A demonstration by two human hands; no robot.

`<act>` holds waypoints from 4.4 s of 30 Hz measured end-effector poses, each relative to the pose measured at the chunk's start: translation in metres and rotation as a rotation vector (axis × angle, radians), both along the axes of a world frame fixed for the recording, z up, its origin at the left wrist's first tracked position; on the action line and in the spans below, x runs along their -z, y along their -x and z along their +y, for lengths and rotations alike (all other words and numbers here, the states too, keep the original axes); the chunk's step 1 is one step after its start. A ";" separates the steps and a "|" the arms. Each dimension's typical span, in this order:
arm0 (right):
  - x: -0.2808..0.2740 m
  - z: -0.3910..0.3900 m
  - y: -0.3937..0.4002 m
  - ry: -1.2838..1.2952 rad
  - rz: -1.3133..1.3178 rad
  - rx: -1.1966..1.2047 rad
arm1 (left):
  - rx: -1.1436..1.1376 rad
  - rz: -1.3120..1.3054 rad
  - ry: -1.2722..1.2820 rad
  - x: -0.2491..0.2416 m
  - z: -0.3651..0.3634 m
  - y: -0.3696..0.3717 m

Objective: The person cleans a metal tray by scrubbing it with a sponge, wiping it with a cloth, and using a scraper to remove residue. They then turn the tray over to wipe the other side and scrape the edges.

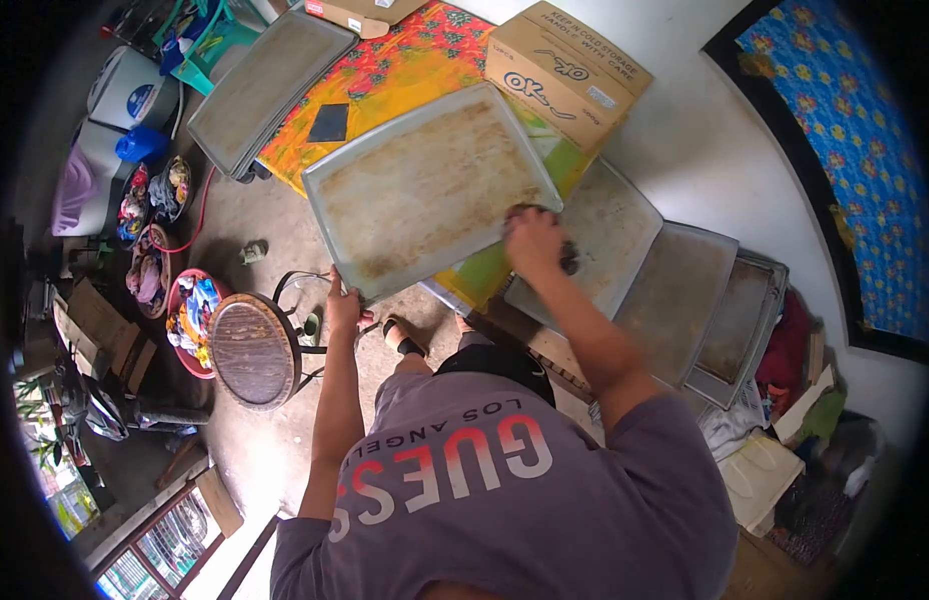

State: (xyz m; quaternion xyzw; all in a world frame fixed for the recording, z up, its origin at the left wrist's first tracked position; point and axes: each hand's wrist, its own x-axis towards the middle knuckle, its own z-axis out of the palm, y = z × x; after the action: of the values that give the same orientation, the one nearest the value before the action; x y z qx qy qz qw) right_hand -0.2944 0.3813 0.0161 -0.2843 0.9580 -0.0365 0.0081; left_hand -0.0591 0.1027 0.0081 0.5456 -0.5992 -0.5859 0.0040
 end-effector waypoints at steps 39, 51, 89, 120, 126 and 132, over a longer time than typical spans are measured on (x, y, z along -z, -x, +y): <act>0.045 -0.086 0.149 0.152 0.258 0.114 | 0.243 0.005 -0.065 -0.001 -0.023 -0.014; 0.035 -0.255 0.091 0.170 0.113 -0.169 | 0.187 0.113 -0.114 0.025 -0.022 -0.024; 0.005 -0.114 -0.111 0.211 -0.124 -1.011 | -0.194 0.259 -0.201 0.026 -0.024 0.006; -0.084 -0.168 -0.021 0.874 -0.405 -0.051 | 0.101 0.323 0.179 -0.022 0.010 -0.017; 0.001 -0.168 -0.133 0.519 -0.024 -0.780 | -0.161 0.366 -0.614 0.008 -0.011 -0.034; 0.011 -0.098 0.034 0.256 0.022 -0.004 | 0.105 0.187 -0.317 0.017 -0.006 -0.020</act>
State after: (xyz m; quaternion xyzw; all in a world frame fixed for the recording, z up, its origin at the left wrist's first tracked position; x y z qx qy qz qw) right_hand -0.3281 0.2831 0.0054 -0.2854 0.9449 -0.1553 -0.0386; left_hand -0.0389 0.0971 -0.0086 0.4506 -0.5241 -0.7205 -0.0566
